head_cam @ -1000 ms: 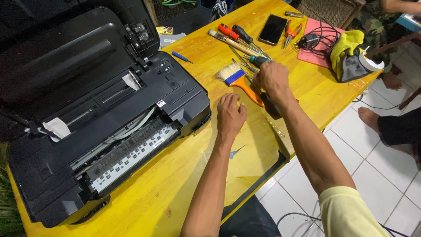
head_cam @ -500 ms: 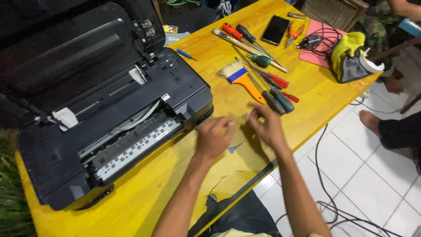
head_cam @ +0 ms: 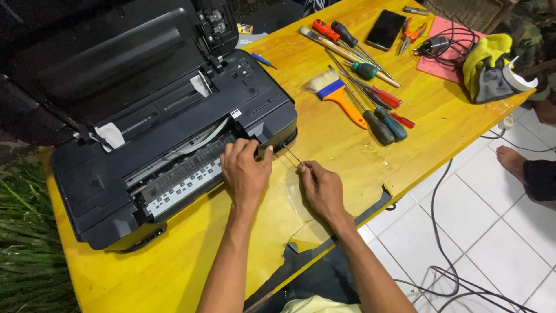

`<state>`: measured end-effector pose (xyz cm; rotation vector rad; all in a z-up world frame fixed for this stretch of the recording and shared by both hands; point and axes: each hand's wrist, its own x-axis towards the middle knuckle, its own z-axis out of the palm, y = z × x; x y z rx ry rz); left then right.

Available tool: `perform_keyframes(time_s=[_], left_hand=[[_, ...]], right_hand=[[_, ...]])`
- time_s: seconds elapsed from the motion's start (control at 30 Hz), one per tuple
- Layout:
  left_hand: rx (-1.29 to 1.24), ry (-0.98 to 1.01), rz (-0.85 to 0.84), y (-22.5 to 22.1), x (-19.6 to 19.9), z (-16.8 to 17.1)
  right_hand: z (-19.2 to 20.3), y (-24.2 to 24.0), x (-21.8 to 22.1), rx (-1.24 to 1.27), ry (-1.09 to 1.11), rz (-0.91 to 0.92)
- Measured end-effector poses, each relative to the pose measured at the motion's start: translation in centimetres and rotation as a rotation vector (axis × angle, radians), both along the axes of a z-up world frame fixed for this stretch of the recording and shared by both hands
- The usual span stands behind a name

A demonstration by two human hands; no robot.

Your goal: The person uses a brush to clean the exterior and interior surfaces of a disassembled printer. They then use a screwdriver to remove a small part, flip the printer over, and continue brushing the bottom and inside of the casing.

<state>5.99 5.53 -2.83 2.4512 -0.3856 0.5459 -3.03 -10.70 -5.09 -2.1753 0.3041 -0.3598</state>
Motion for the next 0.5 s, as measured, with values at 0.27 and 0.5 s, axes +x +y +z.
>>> perform_keyframes(time_s=[0.27, 0.5], left_hand=[[0.093, -0.159, -0.002, 0.1, -0.2, -1.7], [0.135, -0.275, 0.004, 0.2, 0.2, -3.0]], right_hand=[[-1.0, -0.1, 0.2, -0.051, -0.086, -0.012], [0.4, -4.8, 2.0, -0.312, -0.074, -0.073]])
